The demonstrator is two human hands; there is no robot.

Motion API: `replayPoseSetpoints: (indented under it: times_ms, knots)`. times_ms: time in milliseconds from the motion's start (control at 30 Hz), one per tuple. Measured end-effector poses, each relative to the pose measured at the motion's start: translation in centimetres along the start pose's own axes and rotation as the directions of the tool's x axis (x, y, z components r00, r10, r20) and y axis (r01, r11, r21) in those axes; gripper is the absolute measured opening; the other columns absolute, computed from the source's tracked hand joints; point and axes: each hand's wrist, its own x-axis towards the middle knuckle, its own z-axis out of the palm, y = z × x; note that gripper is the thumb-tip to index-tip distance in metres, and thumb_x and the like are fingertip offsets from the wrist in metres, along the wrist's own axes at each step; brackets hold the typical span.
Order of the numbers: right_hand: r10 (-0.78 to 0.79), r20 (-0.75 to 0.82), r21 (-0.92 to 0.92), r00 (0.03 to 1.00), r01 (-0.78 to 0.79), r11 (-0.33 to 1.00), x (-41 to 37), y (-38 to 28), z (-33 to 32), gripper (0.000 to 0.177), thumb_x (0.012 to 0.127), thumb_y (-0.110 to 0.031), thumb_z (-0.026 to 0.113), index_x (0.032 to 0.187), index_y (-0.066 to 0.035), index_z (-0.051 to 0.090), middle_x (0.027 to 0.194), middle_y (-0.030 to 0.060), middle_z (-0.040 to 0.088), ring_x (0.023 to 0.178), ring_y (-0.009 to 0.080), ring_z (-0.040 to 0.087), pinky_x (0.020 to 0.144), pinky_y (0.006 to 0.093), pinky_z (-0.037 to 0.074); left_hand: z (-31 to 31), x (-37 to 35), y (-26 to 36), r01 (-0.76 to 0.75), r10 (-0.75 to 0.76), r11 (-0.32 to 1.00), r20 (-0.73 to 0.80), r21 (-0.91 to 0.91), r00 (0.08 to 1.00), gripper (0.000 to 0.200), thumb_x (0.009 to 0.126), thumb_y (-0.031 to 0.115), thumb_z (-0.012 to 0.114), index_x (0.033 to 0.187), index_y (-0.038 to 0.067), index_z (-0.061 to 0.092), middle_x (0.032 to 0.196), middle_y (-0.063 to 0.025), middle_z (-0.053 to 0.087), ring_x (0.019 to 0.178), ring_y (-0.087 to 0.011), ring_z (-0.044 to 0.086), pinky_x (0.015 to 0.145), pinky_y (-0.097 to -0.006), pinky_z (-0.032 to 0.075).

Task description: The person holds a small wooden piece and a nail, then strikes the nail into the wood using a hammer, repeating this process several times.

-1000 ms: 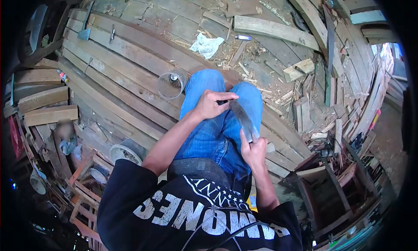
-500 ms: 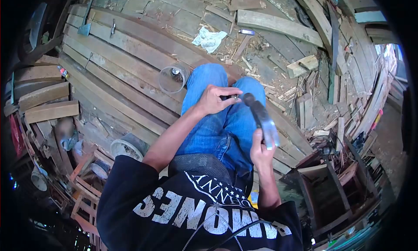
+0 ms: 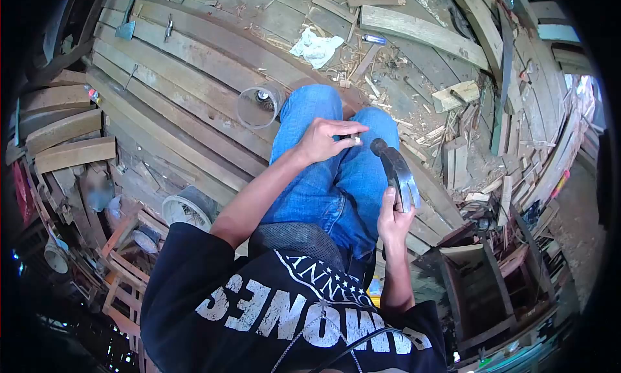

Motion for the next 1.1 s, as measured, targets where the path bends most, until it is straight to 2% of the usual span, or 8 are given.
replayPoseSetpoints:
  times_ms: [200, 367, 600, 667, 800, 867, 1000, 1100]
  knots:
    - [0.015, -0.019, 0.039, 1.000, -0.014, 0.999, 0.3, 0.2, 0.4, 0.032, 0.092, -0.028, 0.060, 0.079, 0.001, 0.062, 0.058, 0.0059, 0.054, 0.055, 0.0121, 0.052, 0.051, 0.0325, 0.041, 0.1, 0.4, 0.3, 0.037, -0.034, 0.998, 0.052, -0.054, 0.998, 0.044, 0.077, -0.005, 0.067, 0.119, 0.008, 0.064, 0.110, -0.0111, 0.069, 0.101, -0.0239, 0.067, 0.088, -0.0331, 0.053]
    - [-0.018, -0.032, 0.010, 0.999, 0.018, 1.000, 0.3, 1.0, 0.3, 0.035, 0.093, -0.029, 0.058, 0.076, 0.002, 0.061, 0.056, 0.0063, 0.052, 0.052, 0.0132, 0.050, 0.049, 0.0331, 0.039, -0.1, 0.3, 0.3, 0.022, -0.015, 0.998, 0.105, -0.066, 0.994, 0.067, 0.077, -0.013, 0.057, 0.138, 0.011, 0.045, 0.120, -0.0101, 0.064, 0.112, -0.0260, 0.061, 0.094, -0.0366, 0.052]
    - [0.015, -0.013, -0.012, 1.000, -0.016, 1.000, 0.2, 0.6, 0.0, 0.034, 0.092, -0.028, 0.058, 0.077, 0.002, 0.061, 0.057, 0.0076, 0.053, 0.052, 0.0142, 0.051, 0.049, 0.0339, 0.040, -0.4, 0.1, 0.7, 0.053, -0.042, 0.997, 0.181, -0.056, 0.982, 0.071, 0.079, -0.011, 0.056, 0.143, 0.012, 0.037, 0.122, -0.0101, 0.063, 0.115, -0.0270, 0.059, 0.095, -0.0378, 0.051]
    - [0.017, -0.007, -0.002, 1.000, -0.017, 1.000, 0.2, 0.5, 0.2, 0.030, 0.092, -0.025, 0.059, 0.079, 0.003, 0.062, 0.057, 0.0085, 0.054, 0.053, 0.0138, 0.053, 0.050, 0.0336, 0.042, -0.5, 0.1, 0.6, -0.022, 0.027, 0.999, 0.193, -0.033, 0.981, 0.069, 0.080, -0.007, 0.060, 0.143, 0.010, 0.037, 0.121, -0.0102, 0.063, 0.112, -0.0271, 0.061, 0.093, -0.0377, 0.051]
    - [-0.012, 0.001, -0.020, 1.000, 0.012, 1.000, 0.2, -0.8, 0.4, 0.025, 0.091, -0.021, 0.060, 0.084, 0.003, 0.064, 0.057, 0.0094, 0.055, 0.052, 0.0129, 0.054, 0.050, 0.0326, 0.043, -0.2, -0.3, 0.5, 0.006, 0.000, 0.999, 0.113, -0.054, 0.994, 0.061, 0.079, -0.004, 0.065, 0.137, 0.006, 0.046, 0.117, -0.0113, 0.065, 0.107, -0.0268, 0.064, 0.091, -0.0367, 0.052]
    - [-0.024, 0.006, -0.027, 1.000, 0.024, 0.999, 0.4, -1.5, 0.5, 0.021, 0.090, -0.018, 0.061, 0.088, 0.003, 0.066, 0.057, 0.0105, 0.056, 0.051, 0.0124, 0.055, 0.050, 0.0318, 0.044, 0.0, -0.6, 0.0, -0.084, 0.083, 0.996, 0.052, 0.029, 0.995, 0.046, 0.079, 0.000, 0.069, 0.124, 0.003, 0.059, 0.110, -0.0128, 0.068, 0.101, -0.0257, 0.067, 0.090, -0.0349, 0.052]
    - [-0.045, 0.018, -0.027, 0.999, 0.045, 0.999, 0.4, -0.6, 0.7, 0.022, 0.090, -0.018, 0.062, 0.089, 0.003, 0.066, 0.056, 0.0111, 0.056, 0.050, 0.0125, 0.055, 0.049, 0.0322, 0.044, -0.1, -0.3, 0.3, -0.037, 0.038, 0.999, 0.022, -0.032, 0.999, 0.034, 0.077, 0.002, 0.071, 0.111, 0.002, 0.067, 0.106, -0.0138, 0.069, 0.099, -0.0250, 0.068, 0.090, -0.0342, 0.052]
    - [-0.027, 0.021, -0.015, 0.999, 0.027, 1.000, 0.5, -0.5, 0.6, 0.022, 0.090, -0.019, 0.062, 0.088, 0.003, 0.066, 0.056, 0.0110, 0.056, 0.051, 0.0125, 0.055, 0.050, 0.0321, 0.044, -0.2, -0.2, 0.4, -0.029, 0.028, 0.999, -0.018, -0.042, 0.999, 0.027, 0.075, 0.009, 0.076, 0.101, 0.003, 0.071, 0.102, -0.0140, 0.070, 0.093, -0.0245, 0.069, 0.082, -0.0320, 0.055]
